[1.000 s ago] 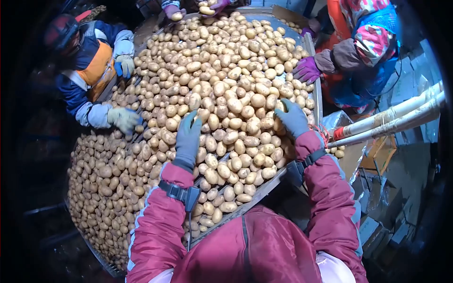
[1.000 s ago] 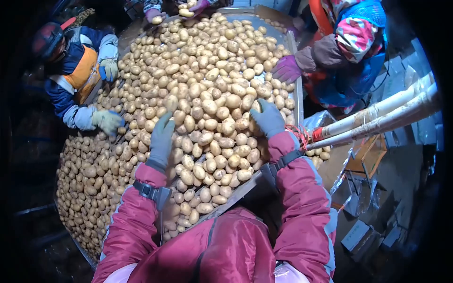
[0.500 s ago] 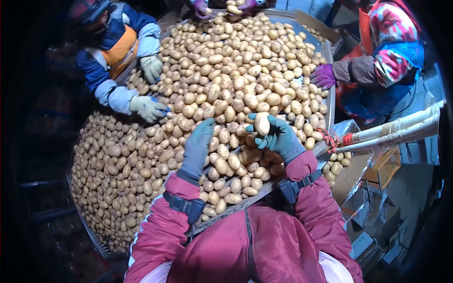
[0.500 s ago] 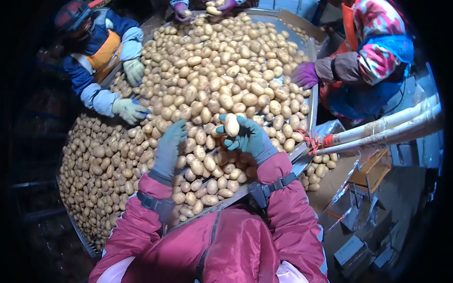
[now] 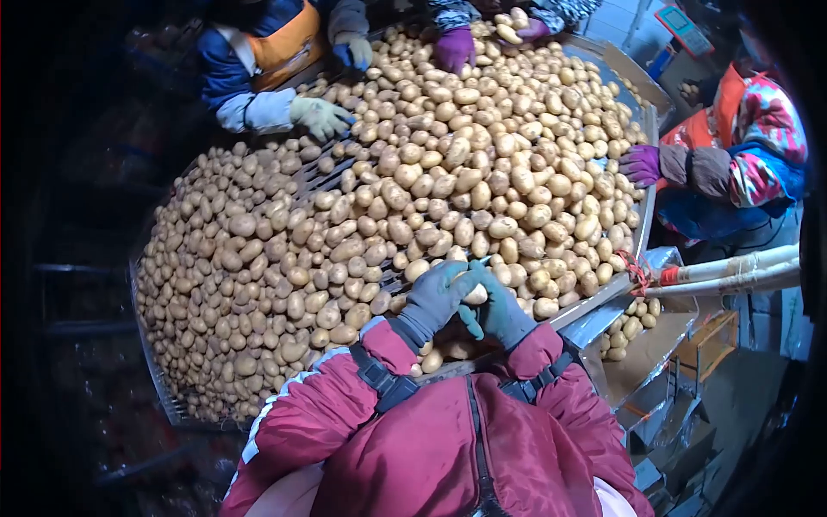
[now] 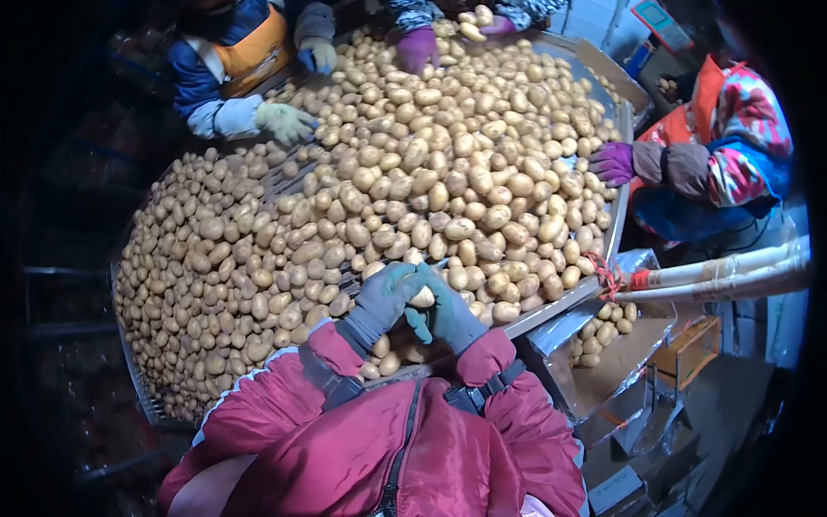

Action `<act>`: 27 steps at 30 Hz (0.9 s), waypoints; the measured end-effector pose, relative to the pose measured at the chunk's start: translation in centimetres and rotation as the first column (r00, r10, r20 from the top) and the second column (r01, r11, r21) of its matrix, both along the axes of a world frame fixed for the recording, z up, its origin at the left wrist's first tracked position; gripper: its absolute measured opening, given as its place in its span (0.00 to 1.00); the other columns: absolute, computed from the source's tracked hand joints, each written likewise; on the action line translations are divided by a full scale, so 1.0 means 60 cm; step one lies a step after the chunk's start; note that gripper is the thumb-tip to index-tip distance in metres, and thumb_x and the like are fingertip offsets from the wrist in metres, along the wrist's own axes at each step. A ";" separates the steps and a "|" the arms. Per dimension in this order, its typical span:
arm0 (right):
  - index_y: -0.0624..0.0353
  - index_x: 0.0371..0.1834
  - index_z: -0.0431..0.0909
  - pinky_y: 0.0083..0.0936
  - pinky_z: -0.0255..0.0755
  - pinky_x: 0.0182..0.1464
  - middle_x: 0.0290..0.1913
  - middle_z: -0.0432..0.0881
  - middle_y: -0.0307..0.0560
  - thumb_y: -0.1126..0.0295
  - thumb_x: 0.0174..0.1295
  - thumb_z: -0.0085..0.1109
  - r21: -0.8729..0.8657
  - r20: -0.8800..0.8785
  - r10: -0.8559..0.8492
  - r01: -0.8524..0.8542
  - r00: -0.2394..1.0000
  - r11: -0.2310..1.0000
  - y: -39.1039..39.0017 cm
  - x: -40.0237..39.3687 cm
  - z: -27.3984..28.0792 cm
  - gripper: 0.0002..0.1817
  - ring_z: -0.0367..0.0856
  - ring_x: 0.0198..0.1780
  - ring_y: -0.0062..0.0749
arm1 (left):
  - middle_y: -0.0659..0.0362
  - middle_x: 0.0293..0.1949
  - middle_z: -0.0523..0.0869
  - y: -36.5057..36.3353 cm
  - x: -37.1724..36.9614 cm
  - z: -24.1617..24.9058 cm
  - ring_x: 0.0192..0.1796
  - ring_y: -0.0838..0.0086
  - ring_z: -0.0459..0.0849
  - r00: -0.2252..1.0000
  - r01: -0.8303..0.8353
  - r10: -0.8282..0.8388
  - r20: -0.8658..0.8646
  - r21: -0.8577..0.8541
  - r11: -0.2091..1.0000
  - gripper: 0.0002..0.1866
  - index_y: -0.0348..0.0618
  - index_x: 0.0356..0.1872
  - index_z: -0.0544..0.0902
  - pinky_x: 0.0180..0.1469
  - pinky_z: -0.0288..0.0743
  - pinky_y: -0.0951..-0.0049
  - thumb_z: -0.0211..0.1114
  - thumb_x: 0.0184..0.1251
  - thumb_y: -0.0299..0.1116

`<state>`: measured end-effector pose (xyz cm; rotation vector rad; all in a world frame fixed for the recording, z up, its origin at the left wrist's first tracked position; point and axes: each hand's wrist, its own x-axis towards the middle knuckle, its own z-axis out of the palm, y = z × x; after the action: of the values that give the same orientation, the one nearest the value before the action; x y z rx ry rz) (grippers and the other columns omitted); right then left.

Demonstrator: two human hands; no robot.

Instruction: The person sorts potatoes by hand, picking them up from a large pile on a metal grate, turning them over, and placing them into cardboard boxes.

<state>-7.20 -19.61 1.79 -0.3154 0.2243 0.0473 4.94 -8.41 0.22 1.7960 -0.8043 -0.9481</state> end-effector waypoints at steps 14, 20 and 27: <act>0.64 0.54 0.79 0.33 0.81 0.40 0.45 0.83 0.47 0.53 0.71 0.59 -0.079 -0.334 -0.022 -0.005 0.942 0.997 -0.006 -0.033 0.018 0.23 0.85 0.41 0.34 | 0.45 0.49 0.85 -0.086 0.253 0.016 0.56 0.52 0.82 0.532 -0.228 -0.113 0.839 0.271 0.935 0.26 0.41 0.57 0.81 0.64 0.72 0.57 0.67 0.67 0.50; 0.63 0.50 0.82 0.22 0.74 0.30 0.30 0.81 0.41 0.61 0.73 0.54 -0.444 -0.346 -0.217 0.044 0.913 0.895 -0.038 -0.034 0.007 0.16 0.79 0.28 0.25 | 0.49 0.52 0.84 -0.105 0.095 -0.043 0.56 0.55 0.81 0.493 0.246 -0.076 0.867 -0.055 0.968 0.27 0.46 0.60 0.81 0.62 0.70 0.51 0.70 0.61 0.46; 0.65 0.55 0.83 0.20 0.75 0.33 0.32 0.83 0.42 0.65 0.74 0.52 -0.547 -0.298 -0.279 0.076 0.913 0.834 -0.047 -0.070 -0.018 0.17 0.80 0.30 0.25 | 0.45 0.43 0.86 0.012 0.351 -0.029 0.44 0.49 0.84 0.294 -0.247 0.230 0.928 -0.159 0.956 0.23 0.40 0.51 0.83 0.48 0.78 0.56 0.70 0.62 0.46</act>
<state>-11.37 -22.41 0.68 -0.8387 0.6469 -0.1510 26.02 -7.69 -1.51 2.3625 -1.1444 0.4834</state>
